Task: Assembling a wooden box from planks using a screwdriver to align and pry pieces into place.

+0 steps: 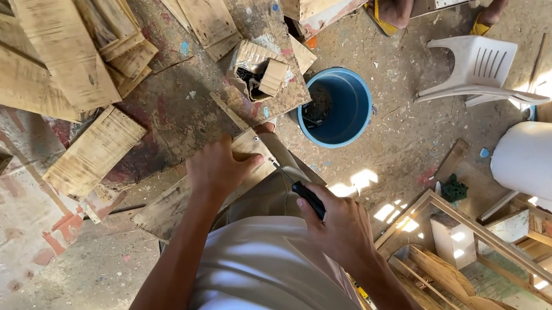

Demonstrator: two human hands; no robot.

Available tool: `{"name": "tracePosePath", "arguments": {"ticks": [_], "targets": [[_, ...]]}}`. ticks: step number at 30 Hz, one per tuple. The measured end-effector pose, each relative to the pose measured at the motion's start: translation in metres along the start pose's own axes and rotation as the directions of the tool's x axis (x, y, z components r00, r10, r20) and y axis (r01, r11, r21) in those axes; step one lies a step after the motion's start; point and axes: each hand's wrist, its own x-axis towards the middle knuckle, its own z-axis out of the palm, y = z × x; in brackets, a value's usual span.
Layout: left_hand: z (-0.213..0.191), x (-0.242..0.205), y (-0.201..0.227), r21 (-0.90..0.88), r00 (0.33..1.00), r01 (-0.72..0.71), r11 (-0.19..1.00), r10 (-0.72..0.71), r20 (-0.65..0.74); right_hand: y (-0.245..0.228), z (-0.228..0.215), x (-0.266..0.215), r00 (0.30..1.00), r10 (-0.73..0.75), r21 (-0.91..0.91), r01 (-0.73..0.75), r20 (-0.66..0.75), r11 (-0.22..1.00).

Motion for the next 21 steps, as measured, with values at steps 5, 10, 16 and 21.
{"name": "tracePosePath", "arguments": {"ticks": [5,10,16,21], "targets": [[-0.002,-0.003,0.01,0.03,0.999,-0.04,0.999,0.04,0.017,0.009,0.005,-0.003,0.999,0.034,-0.017,-0.033,0.019,0.999],[0.003,0.002,0.006,0.043,0.998,-0.055,0.998,0.055,0.002,0.011,0.005,-0.002,0.998,0.046,0.003,-0.046,0.033,0.999],[0.002,0.001,0.014,0.021,0.997,-0.073,0.997,0.074,-0.023,0.011,0.002,-0.002,0.998,0.025,0.008,-0.025,0.053,1.0],[0.005,0.003,0.014,0.06,0.997,-0.079,0.995,0.079,-0.014,0.011,0.001,-0.002,0.995,0.076,0.045,-0.079,0.059,0.996]]}}
